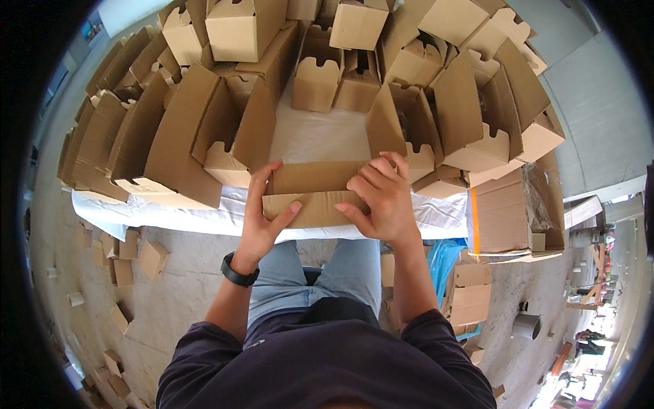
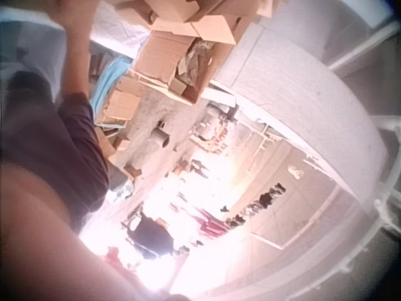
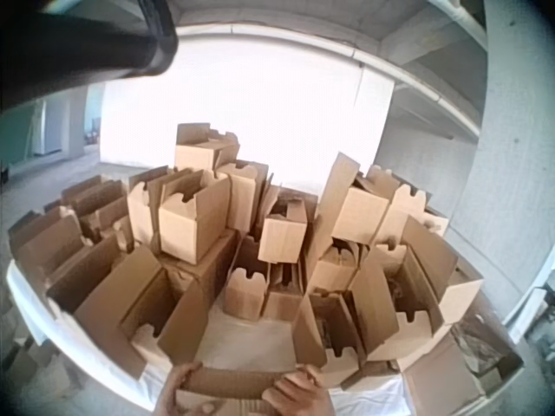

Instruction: The person folds cardboard boxes by hand, including inserting the bottom flaps and placing each box onto a table among others.

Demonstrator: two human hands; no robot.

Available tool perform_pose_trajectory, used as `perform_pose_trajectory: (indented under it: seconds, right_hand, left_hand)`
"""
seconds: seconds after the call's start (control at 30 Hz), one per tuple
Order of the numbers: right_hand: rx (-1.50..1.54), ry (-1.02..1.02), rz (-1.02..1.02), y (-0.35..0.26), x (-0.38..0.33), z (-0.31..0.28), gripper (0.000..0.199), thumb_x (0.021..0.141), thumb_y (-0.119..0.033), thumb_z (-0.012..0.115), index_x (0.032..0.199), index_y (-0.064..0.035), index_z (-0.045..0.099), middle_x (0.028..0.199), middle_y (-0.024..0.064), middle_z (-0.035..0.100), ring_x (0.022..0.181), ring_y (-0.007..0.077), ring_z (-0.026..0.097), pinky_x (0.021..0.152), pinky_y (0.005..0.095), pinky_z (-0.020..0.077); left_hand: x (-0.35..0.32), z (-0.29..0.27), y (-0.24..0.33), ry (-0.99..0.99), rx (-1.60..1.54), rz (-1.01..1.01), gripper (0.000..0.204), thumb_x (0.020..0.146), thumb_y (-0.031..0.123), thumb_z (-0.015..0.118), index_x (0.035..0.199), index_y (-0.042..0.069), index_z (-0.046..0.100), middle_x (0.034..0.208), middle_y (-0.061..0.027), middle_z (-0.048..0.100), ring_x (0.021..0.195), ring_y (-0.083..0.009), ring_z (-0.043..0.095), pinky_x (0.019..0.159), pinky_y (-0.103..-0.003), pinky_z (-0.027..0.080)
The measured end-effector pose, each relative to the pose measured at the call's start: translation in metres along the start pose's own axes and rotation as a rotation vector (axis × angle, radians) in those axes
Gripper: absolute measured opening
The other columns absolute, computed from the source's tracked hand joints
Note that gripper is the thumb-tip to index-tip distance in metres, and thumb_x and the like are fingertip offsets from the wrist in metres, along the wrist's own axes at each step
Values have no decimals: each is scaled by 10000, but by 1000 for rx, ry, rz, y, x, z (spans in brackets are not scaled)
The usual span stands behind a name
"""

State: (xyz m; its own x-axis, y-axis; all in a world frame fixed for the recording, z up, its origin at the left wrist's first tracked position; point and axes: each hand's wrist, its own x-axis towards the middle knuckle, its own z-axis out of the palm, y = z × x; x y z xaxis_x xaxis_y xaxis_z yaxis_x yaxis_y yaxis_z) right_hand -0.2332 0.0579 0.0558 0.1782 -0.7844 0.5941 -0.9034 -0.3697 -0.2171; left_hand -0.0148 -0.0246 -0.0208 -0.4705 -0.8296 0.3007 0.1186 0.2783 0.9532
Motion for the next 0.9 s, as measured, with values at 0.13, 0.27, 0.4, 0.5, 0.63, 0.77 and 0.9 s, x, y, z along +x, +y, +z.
perform_pose_trajectory:
  seconds: [0.13,0.27,0.4,0.5,0.63,0.77,0.9]
  right_hand:
    - [-16,43,20,0,-3,4,343,772,-397,706,740,-91,553,748,58,533,776,269,503,856,432,352]
    - [136,163,61,10,-14,12,359,807,-434,658,754,-94,558,724,54,531,768,270,502,817,408,323]
    - [199,174,63,12,-18,14,356,831,-434,630,772,-88,573,710,51,543,748,270,504,805,403,312]
    - [186,207,52,13,-18,16,349,863,-422,601,782,-83,582,720,49,561,735,259,503,809,398,311]
    - [367,434,154,13,-25,24,379,920,-427,532,778,-79,580,717,38,565,734,230,504,818,400,308]
    - [723,621,322,10,-34,41,499,1022,-450,342,841,-32,546,788,83,522,789,190,445,807,320,330]
    - [918,778,299,12,-32,41,428,997,-453,382,904,-50,494,824,89,517,795,179,432,755,302,353]
  left_hand:
    - [0,-1,0,-6,-23,-13,671,837,127,752,1407,20,415,1376,-112,430,1272,-238,446,1072,-355,364]
    - [1,0,1,-38,-46,27,688,843,145,749,1423,25,400,1386,-107,405,1282,-238,437,1081,-352,356]
    - [0,-2,2,-57,-83,12,709,846,151,744,1443,33,379,1407,-106,389,1296,-242,429,1084,-355,358]
    - [1,-2,3,-55,-116,-11,728,842,165,747,1452,34,370,1420,-107,383,1305,-245,425,1085,-360,361]
    - [1,-5,1,-85,-100,7,771,825,206,767,1460,35,363,1430,-108,376,1309,-248,424,1085,-366,362]
    - [3,-7,-2,-97,-123,33,803,813,236,778,1465,30,356,1423,-111,380,1305,-248,424,1084,-366,360]
    - [4,-8,-4,-96,-78,3,793,808,203,778,1460,27,362,1400,-113,393,1291,-245,432,1078,-365,368]
